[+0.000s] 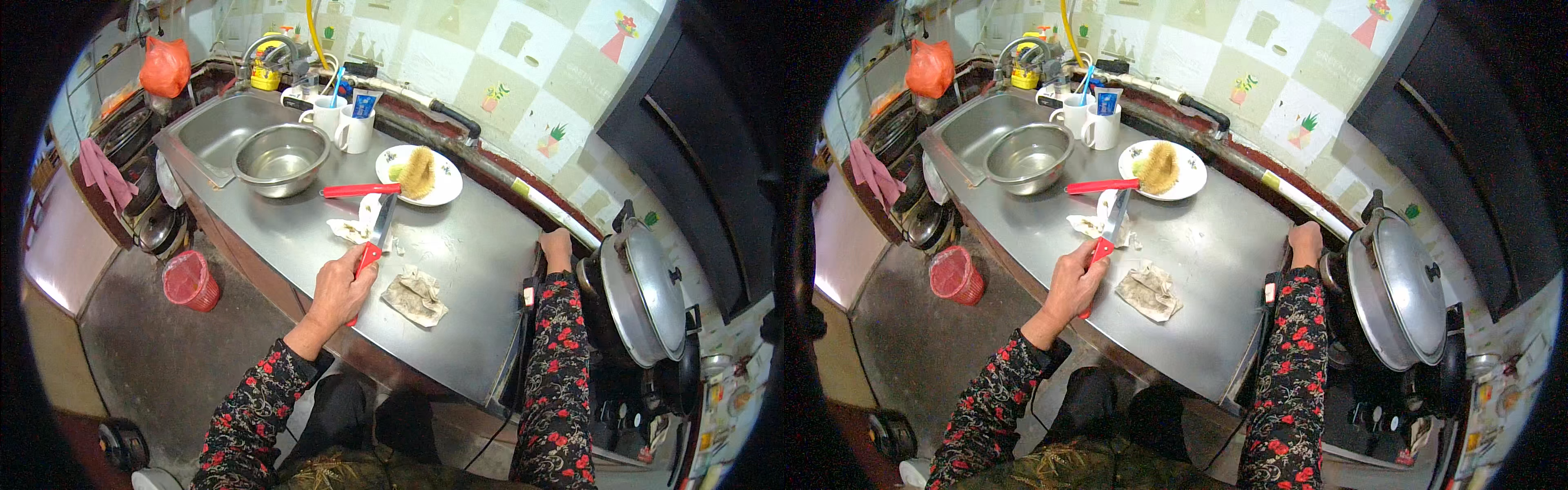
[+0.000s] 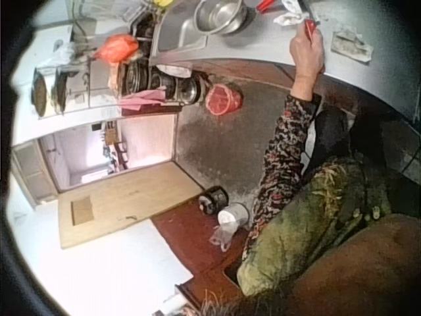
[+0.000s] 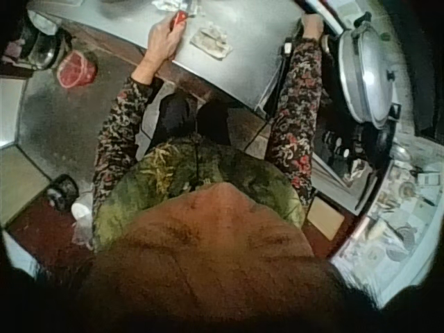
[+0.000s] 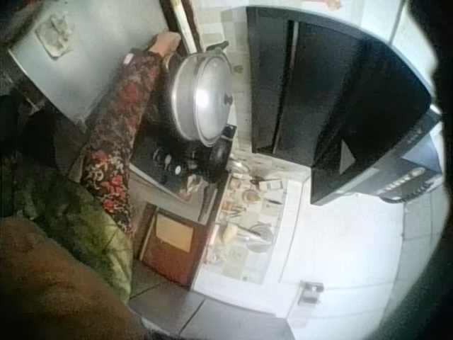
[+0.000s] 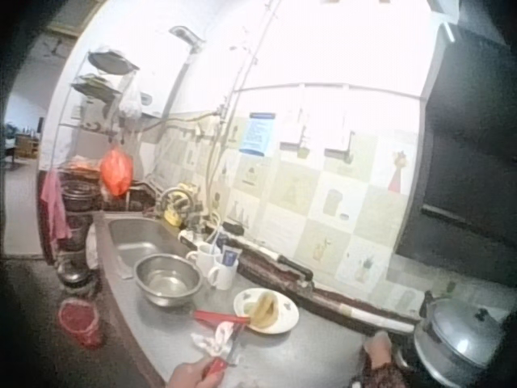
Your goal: The person wipes the stovetop and adjacent countertop with a cloth, then uses a knife to scrape residue from the stovetop surface. The cloth is folded and repositioned during the process.
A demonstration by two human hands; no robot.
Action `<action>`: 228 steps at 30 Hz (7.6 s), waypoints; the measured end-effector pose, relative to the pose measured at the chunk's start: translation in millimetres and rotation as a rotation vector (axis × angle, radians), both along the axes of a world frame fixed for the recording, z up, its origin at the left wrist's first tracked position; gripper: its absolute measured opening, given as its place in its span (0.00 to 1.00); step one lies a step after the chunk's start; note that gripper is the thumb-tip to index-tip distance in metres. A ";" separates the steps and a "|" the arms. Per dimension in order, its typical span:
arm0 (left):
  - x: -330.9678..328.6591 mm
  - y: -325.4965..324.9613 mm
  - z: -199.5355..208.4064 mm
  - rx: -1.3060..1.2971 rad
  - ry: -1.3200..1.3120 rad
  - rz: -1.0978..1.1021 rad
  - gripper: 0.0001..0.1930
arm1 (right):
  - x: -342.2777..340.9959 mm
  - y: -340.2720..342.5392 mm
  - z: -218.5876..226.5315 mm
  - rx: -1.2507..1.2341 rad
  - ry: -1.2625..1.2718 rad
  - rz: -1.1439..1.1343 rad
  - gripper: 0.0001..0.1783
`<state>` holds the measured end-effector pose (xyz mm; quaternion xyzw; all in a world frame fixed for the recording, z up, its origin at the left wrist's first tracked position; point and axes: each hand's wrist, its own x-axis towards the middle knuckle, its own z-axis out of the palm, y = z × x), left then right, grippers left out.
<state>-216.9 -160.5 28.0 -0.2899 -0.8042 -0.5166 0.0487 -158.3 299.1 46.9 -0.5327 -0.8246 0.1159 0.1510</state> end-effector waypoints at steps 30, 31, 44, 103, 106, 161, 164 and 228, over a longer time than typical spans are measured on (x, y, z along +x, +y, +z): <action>-6.3 3.2 -11.5 0.009 0.043 0.039 0.19 | 67.3 -18.5 -29.9 -0.619 0.453 0.314 0.06; -6.5 3.9 -12.3 0.010 0.056 0.049 0.19 | 75.8 -34.3 -27.5 -0.554 0.457 0.317 0.06; -6.5 6.3 -13.8 -0.006 0.115 0.102 0.17 | 124.1 -159.6 36.8 0.087 -0.209 0.289 0.16; 172.4 107.4 54.6 0.484 -0.931 -0.618 0.15 | 203.5 -213.3 35.5 -0.860 1.048 0.707 0.08; 184.2 116.8 50.7 0.534 -0.848 -0.579 0.14 | 210.1 -216.9 32.3 -0.914 1.112 0.721 0.10; 67.9 283.3 10.3 -0.522 0.376 -0.439 0.07 | 385.6 -143.4 0.2 0.227 0.225 0.461 0.21; 57.1 292.6 13.3 -0.565 0.329 -0.531 0.07 | 386.7 -141.6 -1.9 0.215 0.230 0.472 0.21; -6.0 364.5 0.5 0.072 -0.772 -0.545 0.03 | 377.6 -146.2 7.1 0.125 0.266 0.436 0.20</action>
